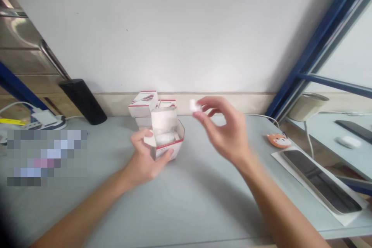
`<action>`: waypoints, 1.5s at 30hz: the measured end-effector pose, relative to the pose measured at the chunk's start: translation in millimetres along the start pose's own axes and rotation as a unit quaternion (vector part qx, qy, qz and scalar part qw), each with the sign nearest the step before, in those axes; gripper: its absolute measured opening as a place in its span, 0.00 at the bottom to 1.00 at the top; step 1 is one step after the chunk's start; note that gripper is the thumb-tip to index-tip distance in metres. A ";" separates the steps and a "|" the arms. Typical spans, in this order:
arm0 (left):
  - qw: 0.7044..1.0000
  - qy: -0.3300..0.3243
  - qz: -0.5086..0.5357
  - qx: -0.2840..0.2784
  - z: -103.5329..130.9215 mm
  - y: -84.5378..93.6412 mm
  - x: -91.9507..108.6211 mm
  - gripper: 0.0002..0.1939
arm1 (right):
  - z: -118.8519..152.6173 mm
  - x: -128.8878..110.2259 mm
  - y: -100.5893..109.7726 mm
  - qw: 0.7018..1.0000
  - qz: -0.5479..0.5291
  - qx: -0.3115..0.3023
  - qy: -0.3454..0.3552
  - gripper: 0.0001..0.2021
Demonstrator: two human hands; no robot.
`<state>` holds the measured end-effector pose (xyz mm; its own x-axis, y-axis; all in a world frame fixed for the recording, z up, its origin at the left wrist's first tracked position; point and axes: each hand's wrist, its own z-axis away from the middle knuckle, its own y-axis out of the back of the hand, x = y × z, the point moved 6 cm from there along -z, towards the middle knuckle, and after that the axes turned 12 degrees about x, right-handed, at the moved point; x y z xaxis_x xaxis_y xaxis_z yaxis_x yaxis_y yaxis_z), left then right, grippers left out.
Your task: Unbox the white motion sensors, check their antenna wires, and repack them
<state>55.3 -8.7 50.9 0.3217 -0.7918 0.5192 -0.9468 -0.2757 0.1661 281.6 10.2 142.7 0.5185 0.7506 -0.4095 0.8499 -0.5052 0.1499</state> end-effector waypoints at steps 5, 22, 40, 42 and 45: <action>0.995 -0.085 0.001 -0.060 -5.8 -8.1 21.1 0.31 | 27.6 -50.6 -30.9 0.986 -0.005 -0.131 0.099 0.08; 0.993 -0.096 -0.013 -0.065 -7.9 -10.0 30.0 0.25 | 44.6 -49.9 -41.2 0.960 -0.052 -0.206 0.183 0.07; 0.996 0.093 0.003 -0.006 -6.1 2.3 2.7 0.17 | 67.6 8.1 -63.3 0.936 -0.209 -0.211 -0.191 0.11; 0.994 0.108 0.020 -0.002 -0.3 -1.1 0.4 0.23 | 67.2 9.8 -63.4 0.919 -0.239 -0.204 -0.240 0.12; 0.994 0.106 0.031 -0.014 5.5 -8.1 2.9 0.25 | 65.9 11.7 -63.7 0.904 -0.259 -0.198 -0.276 0.14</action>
<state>64.0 -11.7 46.5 0.2560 -0.6737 0.6932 -0.9656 -0.2121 0.1505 227.3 23.1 69.1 0.0076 0.4606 -0.8876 0.9891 0.1270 0.0744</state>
